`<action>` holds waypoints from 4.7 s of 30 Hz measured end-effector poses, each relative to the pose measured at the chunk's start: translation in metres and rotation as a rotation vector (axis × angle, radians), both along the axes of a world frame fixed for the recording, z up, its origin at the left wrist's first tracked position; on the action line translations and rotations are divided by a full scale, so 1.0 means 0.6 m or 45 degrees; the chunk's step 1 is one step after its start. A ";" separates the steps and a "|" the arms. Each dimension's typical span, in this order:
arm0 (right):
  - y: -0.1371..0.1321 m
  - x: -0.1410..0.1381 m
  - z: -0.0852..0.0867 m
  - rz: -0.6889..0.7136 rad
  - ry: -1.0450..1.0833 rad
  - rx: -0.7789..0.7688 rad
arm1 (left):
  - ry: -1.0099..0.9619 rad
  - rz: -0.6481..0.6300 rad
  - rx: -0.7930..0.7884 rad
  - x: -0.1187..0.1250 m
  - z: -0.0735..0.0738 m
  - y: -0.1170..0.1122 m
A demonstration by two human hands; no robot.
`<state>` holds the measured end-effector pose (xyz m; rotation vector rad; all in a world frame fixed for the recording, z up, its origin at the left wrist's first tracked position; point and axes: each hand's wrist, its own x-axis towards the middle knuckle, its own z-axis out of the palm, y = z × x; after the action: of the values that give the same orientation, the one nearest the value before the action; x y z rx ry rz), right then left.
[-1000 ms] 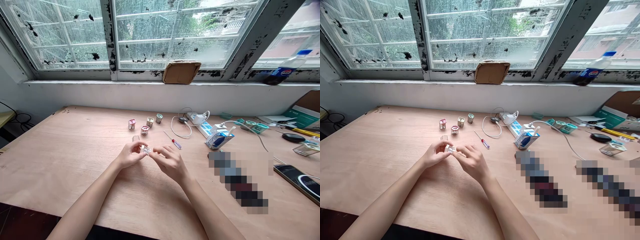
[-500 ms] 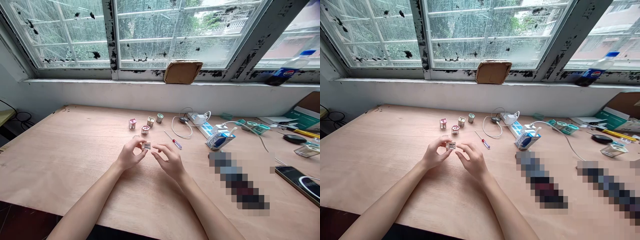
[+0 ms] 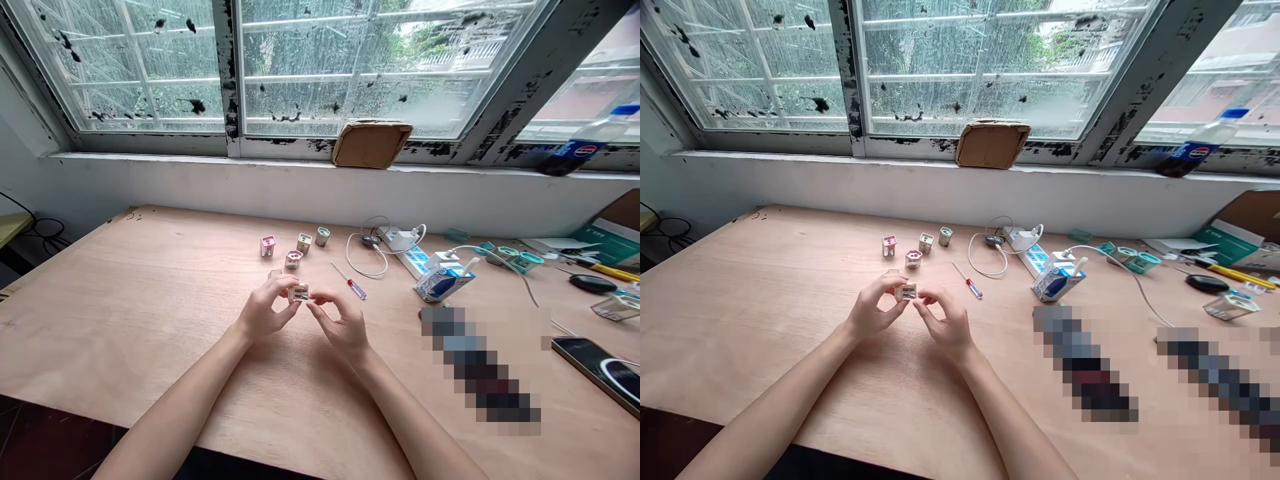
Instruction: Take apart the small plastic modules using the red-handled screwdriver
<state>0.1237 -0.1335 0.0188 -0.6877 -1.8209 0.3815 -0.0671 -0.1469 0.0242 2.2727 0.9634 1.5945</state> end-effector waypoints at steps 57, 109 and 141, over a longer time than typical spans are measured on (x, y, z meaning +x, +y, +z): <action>0.101 0.140 -0.078 -0.816 -0.557 -0.374 | -0.055 0.031 -0.651 -0.009 -0.042 0.022; 0.054 0.105 -0.040 -0.020 -0.545 -0.334 | 0.025 0.124 -0.803 0.000 -0.035 0.022; 0.054 0.105 -0.040 -0.043 -0.570 -0.369 | -0.003 0.119 -0.791 -0.003 -0.032 0.021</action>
<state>0.1868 -0.1013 -0.0053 -1.0694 -2.1937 0.5049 -0.0687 -0.1342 0.0051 1.8124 1.3504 1.1091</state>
